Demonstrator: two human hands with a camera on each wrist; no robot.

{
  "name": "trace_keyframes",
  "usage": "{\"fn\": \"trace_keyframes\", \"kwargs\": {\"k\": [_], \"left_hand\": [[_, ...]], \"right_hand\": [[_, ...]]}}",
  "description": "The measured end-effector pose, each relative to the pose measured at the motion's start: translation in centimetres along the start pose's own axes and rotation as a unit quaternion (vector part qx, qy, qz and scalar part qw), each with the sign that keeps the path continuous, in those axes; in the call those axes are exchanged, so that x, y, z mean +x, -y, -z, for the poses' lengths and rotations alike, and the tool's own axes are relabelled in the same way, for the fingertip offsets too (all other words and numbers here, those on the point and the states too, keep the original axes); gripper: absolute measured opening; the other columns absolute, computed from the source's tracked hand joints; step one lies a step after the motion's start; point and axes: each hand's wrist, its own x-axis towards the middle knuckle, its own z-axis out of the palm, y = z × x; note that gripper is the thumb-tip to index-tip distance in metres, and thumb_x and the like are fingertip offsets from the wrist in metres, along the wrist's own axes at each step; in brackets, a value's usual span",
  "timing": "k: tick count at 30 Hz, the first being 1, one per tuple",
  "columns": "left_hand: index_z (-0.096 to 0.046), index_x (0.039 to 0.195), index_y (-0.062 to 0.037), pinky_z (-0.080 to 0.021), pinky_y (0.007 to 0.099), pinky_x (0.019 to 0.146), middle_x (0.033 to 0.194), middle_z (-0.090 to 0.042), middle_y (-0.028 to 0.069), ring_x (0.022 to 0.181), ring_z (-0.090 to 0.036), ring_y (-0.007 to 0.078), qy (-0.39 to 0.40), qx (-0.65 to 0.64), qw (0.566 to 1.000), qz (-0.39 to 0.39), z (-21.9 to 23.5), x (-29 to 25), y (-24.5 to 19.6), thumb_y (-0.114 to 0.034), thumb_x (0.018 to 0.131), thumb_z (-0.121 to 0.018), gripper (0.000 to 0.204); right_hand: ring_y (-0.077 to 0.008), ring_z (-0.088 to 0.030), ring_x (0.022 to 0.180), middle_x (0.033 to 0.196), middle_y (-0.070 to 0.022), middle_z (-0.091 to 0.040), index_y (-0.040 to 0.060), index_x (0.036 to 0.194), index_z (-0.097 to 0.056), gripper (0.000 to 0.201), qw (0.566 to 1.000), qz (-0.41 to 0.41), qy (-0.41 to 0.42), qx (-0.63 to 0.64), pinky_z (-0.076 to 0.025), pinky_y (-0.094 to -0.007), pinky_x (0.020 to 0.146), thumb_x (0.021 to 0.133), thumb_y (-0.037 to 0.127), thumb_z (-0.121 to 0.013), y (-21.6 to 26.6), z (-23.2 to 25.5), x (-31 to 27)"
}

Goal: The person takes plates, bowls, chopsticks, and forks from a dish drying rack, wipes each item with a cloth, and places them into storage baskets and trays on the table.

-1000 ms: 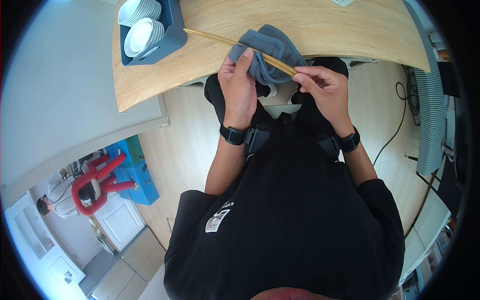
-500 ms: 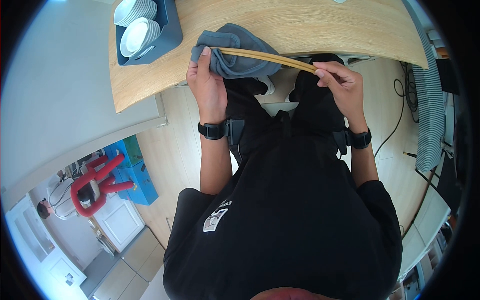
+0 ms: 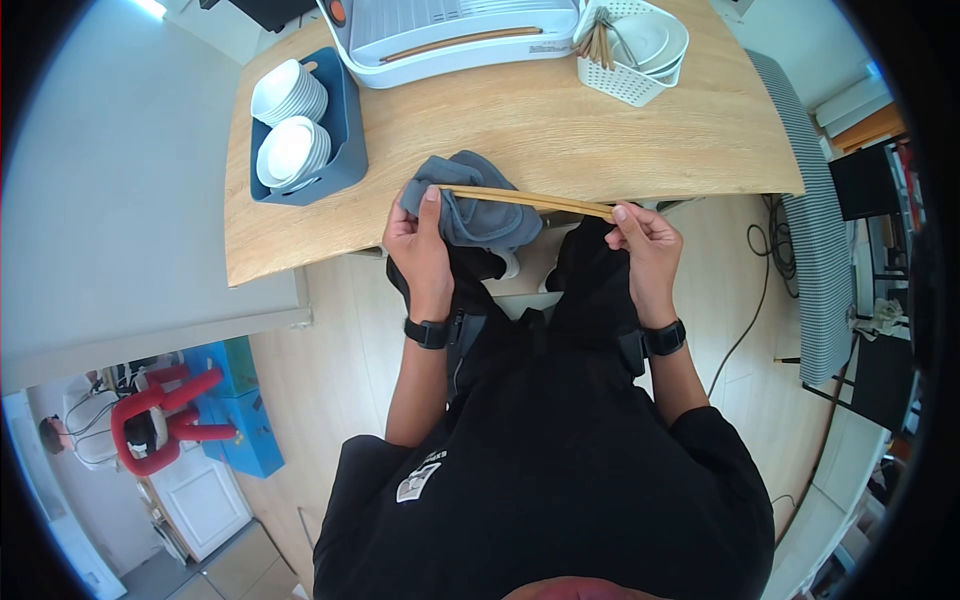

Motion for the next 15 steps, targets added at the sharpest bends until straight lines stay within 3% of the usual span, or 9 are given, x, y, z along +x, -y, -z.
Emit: {"fn": "trace_keyframes", "kwargs": {"k": [7,9,15], "left_hand": [[-0.062,0.117,0.0056,-0.048,0.0223,0.083,0.104,-0.068,0.0067,0.091,-0.062,0.0087,0.009,-0.006,1.0,-0.006,-0.5,0.7,-1.0,-0.009,0.093,-0.066,0.028],[-0.063,0.117,0.0058,-0.048,0.0222,0.083,0.103,-0.068,0.0067,0.091,-0.062,0.0089,0.024,0.006,0.999,-0.019,-0.7,1.0,-1.1,-0.009,0.093,-0.067,0.028],[-0.062,0.118,0.006,-0.048,0.0225,0.086,0.107,-0.068,0.0073,0.094,-0.062,0.0096,0.017,-0.019,0.998,-0.051,0.4,4.1,-1.9,-0.01,0.093,-0.067,0.03]], "right_hand": [[-0.0097,-0.065,0.065,0.09,-0.0116,-0.072,-0.0023,0.11,-0.066,0.024,1.0,-0.011,0.022,0.005,-0.054,-0.022,0.061,0.09,0.012,-0.071,0.6,0.5,0.0],[-0.0097,-0.065,0.068,0.092,-0.0112,-0.072,-0.0003,0.109,-0.066,0.022,0.996,-0.05,0.039,0.059,-0.054,-0.0223,0.063,0.09,0.011,-0.07,0.4,1.2,0.2],[-0.0083,-0.064,0.072,0.092,-0.0054,-0.07,0.0039,0.108,-0.065,0.018,0.987,-0.058,0.021,0.148,-0.053,-0.0213,0.066,0.093,0.013,-0.066,1.6,4.8,1.9]]}}
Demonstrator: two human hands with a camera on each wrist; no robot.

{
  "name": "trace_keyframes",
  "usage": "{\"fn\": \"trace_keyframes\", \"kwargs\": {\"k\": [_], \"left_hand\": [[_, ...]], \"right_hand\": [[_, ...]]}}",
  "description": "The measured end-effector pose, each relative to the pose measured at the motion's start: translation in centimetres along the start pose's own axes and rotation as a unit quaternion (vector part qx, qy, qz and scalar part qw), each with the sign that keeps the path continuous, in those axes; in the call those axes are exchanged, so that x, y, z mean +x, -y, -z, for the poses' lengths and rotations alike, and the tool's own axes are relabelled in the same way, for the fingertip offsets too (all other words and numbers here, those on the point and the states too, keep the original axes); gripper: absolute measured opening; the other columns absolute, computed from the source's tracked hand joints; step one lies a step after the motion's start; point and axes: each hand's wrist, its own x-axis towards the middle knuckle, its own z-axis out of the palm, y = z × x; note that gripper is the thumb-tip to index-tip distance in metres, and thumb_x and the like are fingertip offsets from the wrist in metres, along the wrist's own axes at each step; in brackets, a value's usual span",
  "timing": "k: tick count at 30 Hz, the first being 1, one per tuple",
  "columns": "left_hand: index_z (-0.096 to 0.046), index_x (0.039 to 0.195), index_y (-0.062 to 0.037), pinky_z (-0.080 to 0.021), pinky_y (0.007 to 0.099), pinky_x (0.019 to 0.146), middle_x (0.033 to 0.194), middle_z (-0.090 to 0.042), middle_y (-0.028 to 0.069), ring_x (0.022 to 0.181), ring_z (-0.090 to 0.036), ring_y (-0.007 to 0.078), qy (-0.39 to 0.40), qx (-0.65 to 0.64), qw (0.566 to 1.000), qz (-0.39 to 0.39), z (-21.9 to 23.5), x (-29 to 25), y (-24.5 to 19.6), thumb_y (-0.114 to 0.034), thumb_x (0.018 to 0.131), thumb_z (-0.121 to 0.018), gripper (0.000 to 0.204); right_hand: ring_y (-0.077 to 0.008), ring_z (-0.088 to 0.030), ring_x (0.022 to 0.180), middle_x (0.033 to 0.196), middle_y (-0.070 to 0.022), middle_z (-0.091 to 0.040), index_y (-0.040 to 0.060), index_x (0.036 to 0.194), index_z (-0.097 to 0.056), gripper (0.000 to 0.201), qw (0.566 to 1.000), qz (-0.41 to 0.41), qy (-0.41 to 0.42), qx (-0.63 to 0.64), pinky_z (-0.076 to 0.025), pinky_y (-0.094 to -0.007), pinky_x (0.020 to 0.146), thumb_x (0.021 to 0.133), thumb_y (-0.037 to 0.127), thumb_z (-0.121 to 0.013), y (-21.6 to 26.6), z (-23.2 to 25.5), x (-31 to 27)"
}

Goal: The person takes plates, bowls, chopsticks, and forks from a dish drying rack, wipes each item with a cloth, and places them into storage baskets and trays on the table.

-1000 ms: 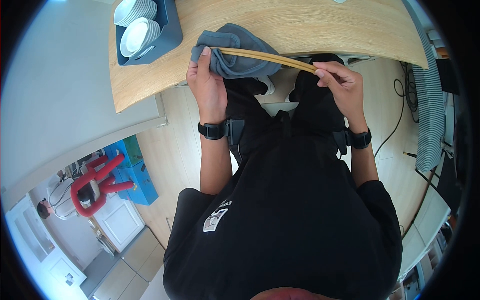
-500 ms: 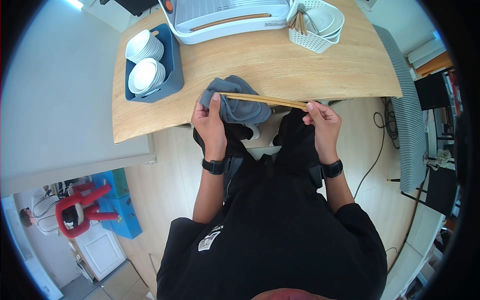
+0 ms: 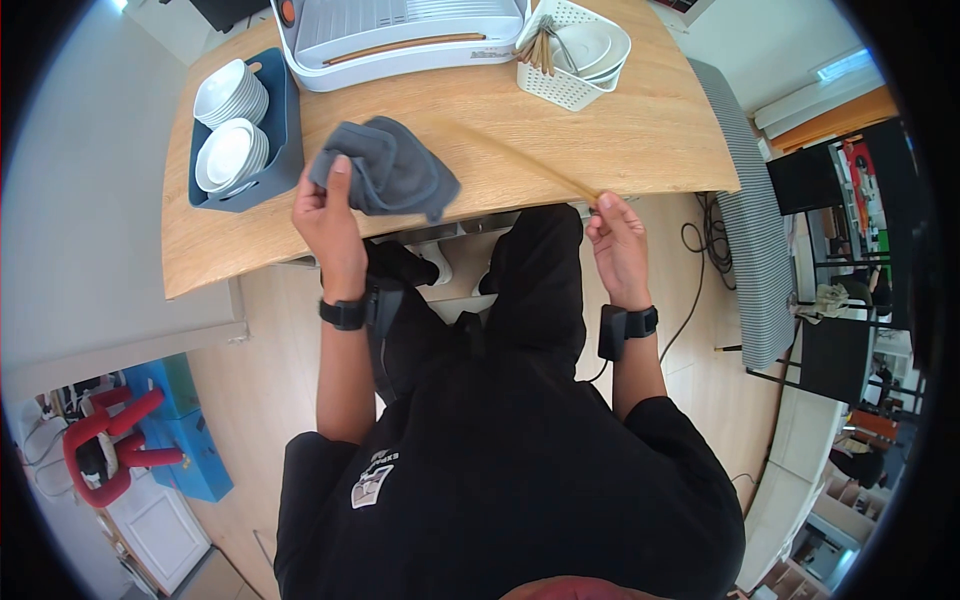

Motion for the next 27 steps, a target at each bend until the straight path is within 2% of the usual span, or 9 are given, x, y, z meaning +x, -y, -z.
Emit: {"fn": "trace_keyframes", "kwargs": {"k": [3,7,9,12,15,18,20,23,27], "left_hand": [[-0.058,0.124,0.0065,-0.048,0.0245,0.09,0.114,-0.066,0.0083,0.102,-0.062,0.0109,-0.009,-0.011,1.0,0.007,1.5,2.0,0.6,-0.013,0.094,-0.066,0.037],[-0.057,0.125,0.0072,-0.047,0.0238,0.091,0.115,-0.065,0.0086,0.103,-0.061,0.0113,-0.027,-0.03,0.999,0.029,3.0,2.4,2.6,-0.013,0.095,-0.065,0.038],[-0.056,0.126,0.0076,-0.047,0.0235,0.09,0.114,-0.065,0.0085,0.102,-0.06,0.0113,-0.012,0.054,0.998,-0.024,3.1,1.9,3.2,-0.013,0.095,-0.066,0.039],[-0.055,0.128,0.0079,-0.047,0.024,0.089,0.113,-0.065,0.0085,0.102,-0.06,0.011,0.012,0.098,0.994,-0.054,2.3,0.9,3.5,-0.013,0.094,-0.066,0.041],[-0.055,0.128,0.0078,-0.049,0.0247,0.087,0.112,-0.065,0.0093,0.099,-0.061,0.011,0.009,0.093,0.993,-0.072,2.3,0.7,3.8,-0.014,0.093,-0.068,0.043],[-0.056,0.127,0.0087,-0.05,0.0248,0.085,0.111,-0.066,0.0103,0.096,-0.062,0.0114,0.006,0.084,0.994,-0.07,2.3,0.6,3.6,-0.014,0.092,-0.069,0.044],[-0.055,0.127,0.0096,-0.051,0.025,0.085,0.111,-0.066,0.0113,0.096,-0.062,0.012,0.024,0.092,0.993,-0.067,2.3,0.5,3.3,-0.014,0.092,-0.069,0.044],[-0.056,0.126,0.0098,-0.052,0.0252,0.083,0.11,-0.067,0.0123,0.095,-0.063,0.0125,0.022,0.121,0.989,-0.085,2.5,0.2,3.2,-0.015,0.092,-0.07,0.045],[-0.057,0.125,0.0093,-0.052,0.0255,0.081,0.107,-0.068,0.0129,0.093,-0.064,0.0126,0.014,0.145,0.984,-0.1,2.6,0.2,3.3,-0.015,0.091,-0.071,0.044]], "right_hand": [[-0.0064,-0.062,0.072,0.093,-0.0043,-0.069,0.005,0.11,-0.064,0.016,0.999,0.015,-0.011,0.032,-0.053,-0.0198,0.065,0.096,0.014,-0.063,2.2,2.4,0.8],[-0.005,-0.059,0.074,0.1,-0.0039,-0.066,0.0048,0.111,-0.061,0.019,0.998,0.037,-0.027,0.037,-0.051,-0.0185,0.066,0.097,0.016,-0.062,5.9,3.8,1.5],[-0.0034,-0.058,0.075,0.104,-0.0034,-0.063,0.0053,0.113,-0.059,0.02,0.998,0.048,-0.021,0.019,-0.049,-0.0176,0.067,0.097,0.017,-0.063,7.7,3.5,2.3],[-0.0051,-0.058,0.078,0.104,-0.0037,-0.063,0.005,0.111,-0.06,0.018,0.996,0.081,-0.004,-0.03,-0.049,-0.0188,0.068,0.096,0.016,-0.063,10.4,2.7,4.6],[-0.0071,-0.057,0.083,0.105,-0.0023,-0.062,0.0037,0.111,-0.061,0.019,0.986,0.126,0.031,-0.104,-0.048,-0.0204,0.071,0.095,0.014,-0.064,13.0,-0.6,7.7],[-0.008,-0.056,0.087,0.105,-0.0012,-0.062,0.0021,0.112,-0.063,0.022,0.966,0.133,0.09,-0.202,-0.046,-0.0212,0.074,0.094,0.014,-0.066,14.8,-4.5,11.4],[-0.0083,-0.057,0.087,0.105,-0.0014,-0.064,0.0014,0.113,-0.064,0.025,0.955,0.129,0.095,-0.251,-0.047,-0.0211,0.075,0.093,0.016,-0.067,15.5,-6.9,14.7],[-0.0082,-0.059,0.083,0.101,-0.0016,-0.068,0.0014,0.112,-0.066,0.027,0.92,0.115,0.113,-0.358,-0.049,-0.021,0.075,0.092,0.019,-0.069,15.2,-10.6,19.7],[-0.0079,-0.06,0.08,0.097,-0.0009,-0.069,0.0026,0.111,-0.067,0.026,0.914,0.079,0.165,-0.361,-0.05,-0.0206,0.074,0.091,0.018,-0.07,13.5,-14.4,23.8]]}}
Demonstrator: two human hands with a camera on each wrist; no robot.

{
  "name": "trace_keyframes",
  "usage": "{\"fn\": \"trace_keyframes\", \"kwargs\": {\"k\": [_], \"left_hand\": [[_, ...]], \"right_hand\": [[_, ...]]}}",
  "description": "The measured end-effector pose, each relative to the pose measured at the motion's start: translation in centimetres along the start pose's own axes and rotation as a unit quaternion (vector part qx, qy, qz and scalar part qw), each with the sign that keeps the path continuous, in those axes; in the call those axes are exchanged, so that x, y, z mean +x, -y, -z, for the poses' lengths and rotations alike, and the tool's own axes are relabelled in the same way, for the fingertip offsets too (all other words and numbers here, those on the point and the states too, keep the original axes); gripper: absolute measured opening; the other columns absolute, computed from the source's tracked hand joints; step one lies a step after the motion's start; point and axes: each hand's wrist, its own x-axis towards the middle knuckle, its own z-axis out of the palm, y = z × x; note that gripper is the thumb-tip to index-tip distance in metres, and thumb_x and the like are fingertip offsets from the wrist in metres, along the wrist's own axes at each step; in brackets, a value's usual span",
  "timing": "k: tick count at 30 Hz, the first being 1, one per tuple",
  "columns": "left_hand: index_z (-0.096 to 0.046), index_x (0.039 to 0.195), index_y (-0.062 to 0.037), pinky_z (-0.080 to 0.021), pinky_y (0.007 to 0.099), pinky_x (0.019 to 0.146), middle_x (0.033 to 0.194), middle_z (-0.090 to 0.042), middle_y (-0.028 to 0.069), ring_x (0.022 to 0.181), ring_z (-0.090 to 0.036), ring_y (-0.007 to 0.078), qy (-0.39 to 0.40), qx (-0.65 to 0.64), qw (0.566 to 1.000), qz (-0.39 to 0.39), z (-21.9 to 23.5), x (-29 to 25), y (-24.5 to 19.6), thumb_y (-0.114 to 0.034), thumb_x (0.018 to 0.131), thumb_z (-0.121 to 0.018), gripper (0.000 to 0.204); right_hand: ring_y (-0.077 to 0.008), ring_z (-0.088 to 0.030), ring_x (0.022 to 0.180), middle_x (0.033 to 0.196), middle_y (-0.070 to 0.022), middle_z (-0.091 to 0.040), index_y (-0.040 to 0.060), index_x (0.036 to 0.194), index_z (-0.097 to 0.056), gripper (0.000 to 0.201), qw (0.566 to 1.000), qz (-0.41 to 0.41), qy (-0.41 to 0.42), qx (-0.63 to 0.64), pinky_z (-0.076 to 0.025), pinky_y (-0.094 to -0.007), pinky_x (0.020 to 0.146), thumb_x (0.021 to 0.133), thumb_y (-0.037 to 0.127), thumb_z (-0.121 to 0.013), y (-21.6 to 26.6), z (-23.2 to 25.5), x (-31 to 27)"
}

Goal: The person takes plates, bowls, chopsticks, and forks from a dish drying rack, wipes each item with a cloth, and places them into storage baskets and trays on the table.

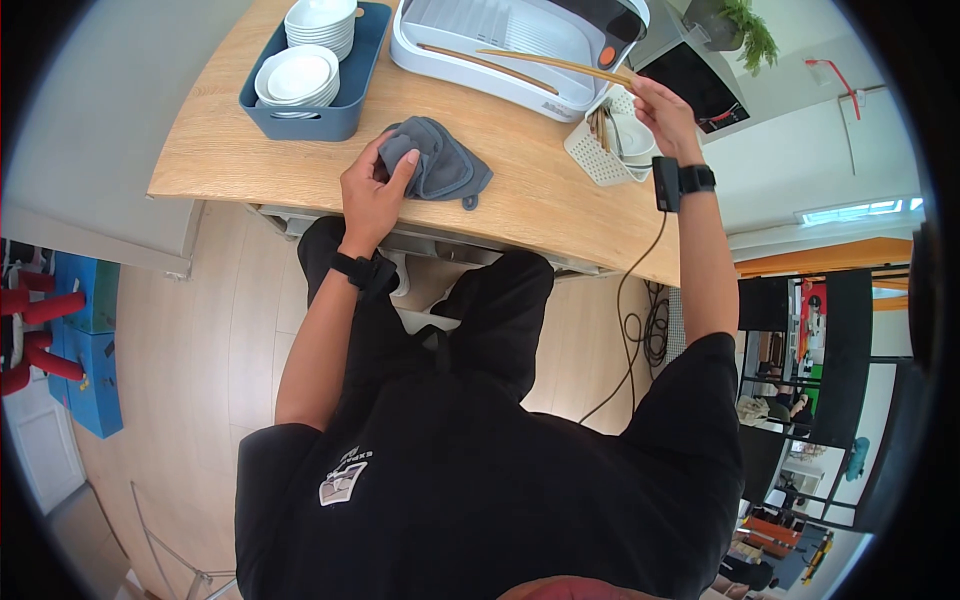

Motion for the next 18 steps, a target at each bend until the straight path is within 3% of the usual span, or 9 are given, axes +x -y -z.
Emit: {"fn": "trace_keyframes", "kwargs": {"k": [2,5,11,13,18], "left_hand": [[-0.058,0.124,0.0086,-0.053,0.0257,0.08,0.104,-0.069,0.0127,0.091,-0.064,0.0123,0.005,0.004,1.0,-0.007,0.0,0.0,0.2,-0.015,0.09,-0.072,0.044],[-0.058,0.124,0.0085,-0.053,0.0258,0.079,0.103,-0.069,0.0128,0.091,-0.065,0.0124,0.004,-0.01,1.0,0.0,-0.1,0.1,0.1,-0.015,0.09,-0.072,0.044],[-0.058,0.123,0.0086,-0.053,0.0259,0.079,0.103,-0.069,0.0132,0.09,-0.065,0.0128,0.006,0.008,1.0,-0.002,0.0,0.1,-0.2,-0.015,0.09,-0.072,0.043],[-0.058,0.123,0.0086,-0.053,0.0259,0.079,0.103,-0.069,0.0133,0.09,-0.065,0.0128,0.009,0.004,1.0,-0.001,0.0,0.1,0.1,-0.015,0.09,-0.072,0.043],[-0.058,0.123,0.0084,-0.053,0.0259,0.079,0.103,-0.069,0.013,0.09,-0.065,0.0127,0.003,0.004,1.0,-0.003,-0.1,0.1,-0.3,-0.015,0.09,-0.071,0.042]], "right_hand": [[-0.0031,-0.06,0.069,0.087,0.002,-0.069,0.0047,0.109,-0.068,0.023,0.999,-0.037,0.018,0.018,-0.052,-0.0176,0.065,0.09,0.017,-0.072,0.0,-1.4,1.7],[-0.0039,-0.058,0.076,0.093,0.0019,-0.069,0.006,0.105,-0.069,0.022,0.997,-0.061,0.035,0.016,-0.051,-0.0185,0.071,0.088,0.018,-0.073,-0.9,-2.3,3.8],[0.0,-0.056,0.067,0.085,0.0079,-0.066,0.0103,0.103,-0.07,0.017,0.99,-0.121,0.068,-0.018,-0.051,-0.0178,0.065,0.09,0.021,-0.072,-1.6,-4.0,6.4],[0.0014,-0.055,0.059,0.077,0.0067,-0.067,0.0094,0.105,-0.069,0.017,0.983,-0.159,0.087,-0.021,-0.05,-0.0138,0.057,0.093,0.022,-0.068,-1.5,-5.0,6.6],[0.0022,-0.057,0.06,0.079,0.0058,-0.07,0.0095,0.104,-0.07,0.017,0.985,-0.153,0.075,-0.003,-0.051,-0.0136,0.057,0.092,0.022,-0.069,-1.9,-7.3,6.7]]}}
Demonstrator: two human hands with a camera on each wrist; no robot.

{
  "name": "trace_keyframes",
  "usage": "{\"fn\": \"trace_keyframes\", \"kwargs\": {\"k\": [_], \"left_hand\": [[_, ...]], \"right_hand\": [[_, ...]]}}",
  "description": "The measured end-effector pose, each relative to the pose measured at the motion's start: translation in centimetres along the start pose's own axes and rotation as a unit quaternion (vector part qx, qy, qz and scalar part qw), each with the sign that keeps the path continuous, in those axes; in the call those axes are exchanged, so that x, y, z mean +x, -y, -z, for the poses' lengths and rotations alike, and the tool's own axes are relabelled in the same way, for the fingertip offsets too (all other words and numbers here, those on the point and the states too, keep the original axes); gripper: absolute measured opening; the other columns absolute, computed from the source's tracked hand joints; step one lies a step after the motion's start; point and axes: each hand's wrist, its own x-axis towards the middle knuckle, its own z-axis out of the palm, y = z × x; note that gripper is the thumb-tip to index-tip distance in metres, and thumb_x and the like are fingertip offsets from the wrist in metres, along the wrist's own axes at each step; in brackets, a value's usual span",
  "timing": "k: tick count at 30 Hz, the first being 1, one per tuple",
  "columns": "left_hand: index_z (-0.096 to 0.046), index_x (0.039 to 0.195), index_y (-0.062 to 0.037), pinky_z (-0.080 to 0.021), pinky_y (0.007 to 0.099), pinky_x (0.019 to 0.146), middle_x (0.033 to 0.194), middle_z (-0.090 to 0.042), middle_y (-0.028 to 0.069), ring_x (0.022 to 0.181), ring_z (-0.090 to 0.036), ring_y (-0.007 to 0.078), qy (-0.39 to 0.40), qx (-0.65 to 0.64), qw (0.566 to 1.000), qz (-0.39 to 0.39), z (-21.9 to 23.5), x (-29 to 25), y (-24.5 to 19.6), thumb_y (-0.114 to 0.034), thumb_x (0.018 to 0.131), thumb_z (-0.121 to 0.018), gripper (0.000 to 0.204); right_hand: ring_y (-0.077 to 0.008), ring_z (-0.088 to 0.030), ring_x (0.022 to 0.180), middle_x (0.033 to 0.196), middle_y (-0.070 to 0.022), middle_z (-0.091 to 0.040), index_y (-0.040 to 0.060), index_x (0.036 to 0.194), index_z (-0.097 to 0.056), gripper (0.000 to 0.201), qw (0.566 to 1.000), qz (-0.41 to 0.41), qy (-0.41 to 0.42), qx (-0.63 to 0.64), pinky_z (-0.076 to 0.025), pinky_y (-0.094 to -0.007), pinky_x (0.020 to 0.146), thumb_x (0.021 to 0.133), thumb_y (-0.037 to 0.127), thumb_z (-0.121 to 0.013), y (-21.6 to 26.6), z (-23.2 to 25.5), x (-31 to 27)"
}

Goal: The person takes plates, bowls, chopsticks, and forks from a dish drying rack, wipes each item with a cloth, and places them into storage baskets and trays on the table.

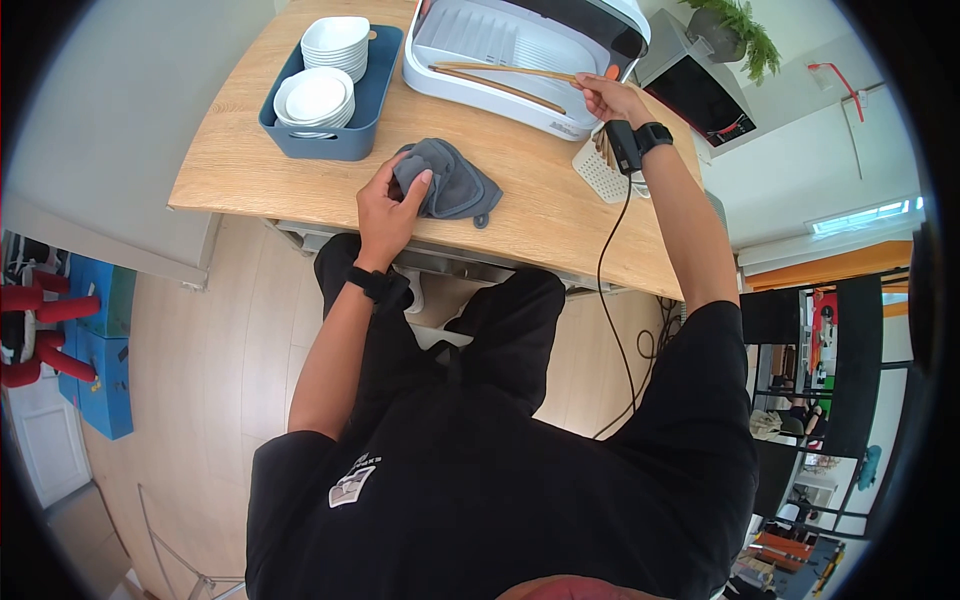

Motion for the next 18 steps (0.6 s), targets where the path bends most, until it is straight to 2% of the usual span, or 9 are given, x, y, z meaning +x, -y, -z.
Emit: {"fn": "trace_keyframes", "kwargs": {"k": [5,7,8,10,11,13,18], "left_hand": [[-0.059,0.123,0.0076,-0.052,0.0258,0.079,0.102,-0.069,0.0123,0.09,-0.065,0.0127,-0.001,0.005,1.0,-0.005,0.0,0.0,0.2,-0.015,0.09,-0.072,0.042],[-0.059,0.123,0.0076,-0.052,0.0258,0.078,0.102,-0.069,0.0125,0.089,-0.065,0.0128,0.0,0.016,1.0,-0.006,0.1,0.0,0.3,-0.015,0.09,-0.072,0.042],[-0.059,0.122,0.0077,-0.052,0.0258,0.078,0.102,-0.069,0.0127,0.089,-0.065,0.0129,0.0,0.024,1.0,-0.007,0.0,0.0,0.4,-0.015,0.09,-0.072,0.042],[-0.059,0.122,0.0076,-0.053,0.0259,0.078,0.102,-0.069,0.0129,0.089,-0.065,0.0131,0.002,0.014,1.0,-0.007,-0.1,0.0,0.4,-0.015,0.09,-0.072,0.042],[-0.059,0.122,0.0076,-0.053,0.026,0.078,0.102,-0.069,0.013,0.089,-0.065,0.0133,0.002,0.004,1.0,-0.007,-0.1,0.0,0.4,-0.016,0.09,-0.072,0.042],[-0.059,0.122,0.0077,-0.053,0.0261,0.078,0.102,-0.069,0.013,0.089,-0.065,0.0134,0.003,0.009,1.0,-0.005,0.0,0.0,0.5,-0.016,0.089,-0.072,0.042],[-0.06,0.121,0.0078,-0.053,0.0265,0.079,0.102,-0.069,0.0128,0.09,-0.065,0.0134,0.0,0.026,1.0,-0.004,0.0,0.0,0.2,-0.016,0.089,-0.073,0.042]], "right_hand": [[0.0011,-0.06,0.064,0.087,0.0034,-0.073,0.0095,0.105,-0.071,0.018,0.997,0.008,-0.012,-0.073,-0.052,-0.0149,0.059,0.091,0.021,-0.071,-0.5,-0.8,0.7],[-0.0017,-0.062,0.066,0.088,0.0026,-0.073,0.0094,0.103,-0.073,0.018,0.972,0.086,-0.031,-0.215,-0.052,-0.0166,0.058,0.088,0.02,-0.073,-0.7,-1.1,-0.1],[-0.0017,-0.062,0.066,0.088,0.0026,-0.073,0.0094,0.103,-0.073,0.018,0.973,0.085,-0.032,-0.214,-0.052,-0.0166,0.058,0.088,0.02,-0.073,-0.6,-1.3,-0.4],[-0.0076,-0.066,0.068,0.084,-0.0009,-0.072,0.0066,0.091,-0.075,0.016,0.948,0.115,-0.034,-0.294,-0.054,-0.0207,0.061,0.08,0.018,-0.077,-0.3,-1.6,-0.8],[-0.0076,-0.066,0.068,0.084,-0.0009,-0.072,0.0066,0.091,-0.075,0.016,0.948,0.115,-0.036,-0.294,-0.054,-0.0207,0.061,0.08,0.018,-0.077,-0.2,-1.8,-1.0],[-0.0087,-0.067,0.064,0.079,-0.0027,-0.072,0.0055,0.089,-0.075,0.015,0.916,0.141,-0.017,-0.375,-0.055,-0.0221,0.06,0.079,0.018,-0.077,-0.1,-1.9,-0.9],[-0.0104,-0.068,0.062,0.074,-0.004,-0.071,0.0049,0.086,-0.075,0.016,0.888,0.167,0.016,-0.429,-0.055,-0.0232,0.06,0.076,0.017,-0.076,0.0,-2.0,-0.1]]}}
